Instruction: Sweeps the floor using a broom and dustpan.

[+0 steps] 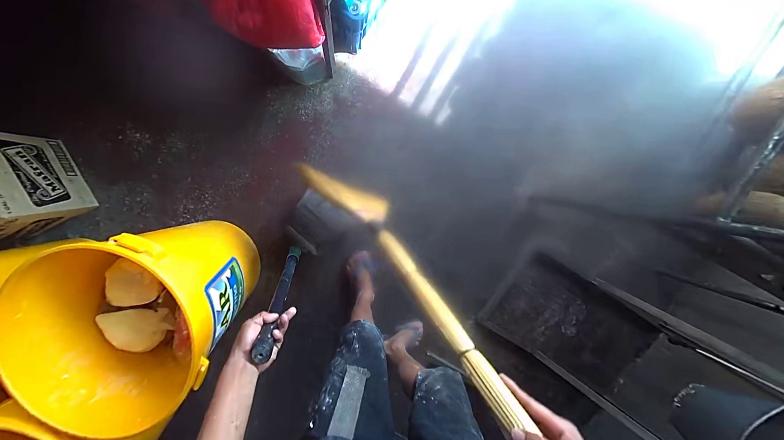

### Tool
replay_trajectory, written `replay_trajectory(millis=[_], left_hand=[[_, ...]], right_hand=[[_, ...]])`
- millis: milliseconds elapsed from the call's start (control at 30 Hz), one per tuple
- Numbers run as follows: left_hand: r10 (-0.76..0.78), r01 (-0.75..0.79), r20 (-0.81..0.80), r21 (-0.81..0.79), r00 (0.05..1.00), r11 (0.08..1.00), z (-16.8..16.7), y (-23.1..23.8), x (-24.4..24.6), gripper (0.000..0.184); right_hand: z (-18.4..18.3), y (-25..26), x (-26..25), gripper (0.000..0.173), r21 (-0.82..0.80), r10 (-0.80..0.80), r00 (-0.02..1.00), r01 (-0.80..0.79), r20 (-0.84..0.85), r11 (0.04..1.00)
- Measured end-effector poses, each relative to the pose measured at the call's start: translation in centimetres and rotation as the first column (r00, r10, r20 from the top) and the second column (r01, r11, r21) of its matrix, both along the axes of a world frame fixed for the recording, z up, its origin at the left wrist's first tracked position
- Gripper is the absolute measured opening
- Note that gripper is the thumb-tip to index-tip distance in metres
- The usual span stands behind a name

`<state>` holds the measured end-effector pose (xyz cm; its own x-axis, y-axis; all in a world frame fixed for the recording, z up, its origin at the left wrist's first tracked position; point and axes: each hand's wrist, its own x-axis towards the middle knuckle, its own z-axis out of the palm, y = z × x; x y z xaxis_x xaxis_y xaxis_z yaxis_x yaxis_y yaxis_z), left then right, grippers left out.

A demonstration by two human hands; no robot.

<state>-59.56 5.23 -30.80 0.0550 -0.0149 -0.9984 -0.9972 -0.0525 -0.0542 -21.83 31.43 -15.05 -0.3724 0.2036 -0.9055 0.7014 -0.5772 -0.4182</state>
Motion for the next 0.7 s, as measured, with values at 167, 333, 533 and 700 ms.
replay_trajectory(millis=[167,333,533,700], left_hand=[[0.147,-0.146,-0.009,0.057,0.989,0.988,0.8,-5.8,4.1,0.038],[0.271,-0.273,-0.049,-0.02,0.961,0.962,-1.2,-7.6,5.6,0.027],[0.265,-0.268,-0.099,-0.021,0.959,0.963,-2.3,-7.8,5.8,0.02],[0.117,-0.119,-0.098,-0.015,0.988,0.993,-1.9,-10.3,8.0,0.02]], right_hand=[[-7.5,5.3,-8.6,0.074,0.07,0.23,0.973,-0.232,0.038,0.97],[-15.6,1.1,-14.2,0.064,-0.097,0.326,0.939,-0.316,0.111,0.944],[-9.9,-6.7,-3.9,0.063,-0.274,0.261,0.965,-0.246,0.018,0.93],[0.3,-6.3,10.5,0.072,-0.198,0.125,0.991,-0.133,-0.051,0.971]])
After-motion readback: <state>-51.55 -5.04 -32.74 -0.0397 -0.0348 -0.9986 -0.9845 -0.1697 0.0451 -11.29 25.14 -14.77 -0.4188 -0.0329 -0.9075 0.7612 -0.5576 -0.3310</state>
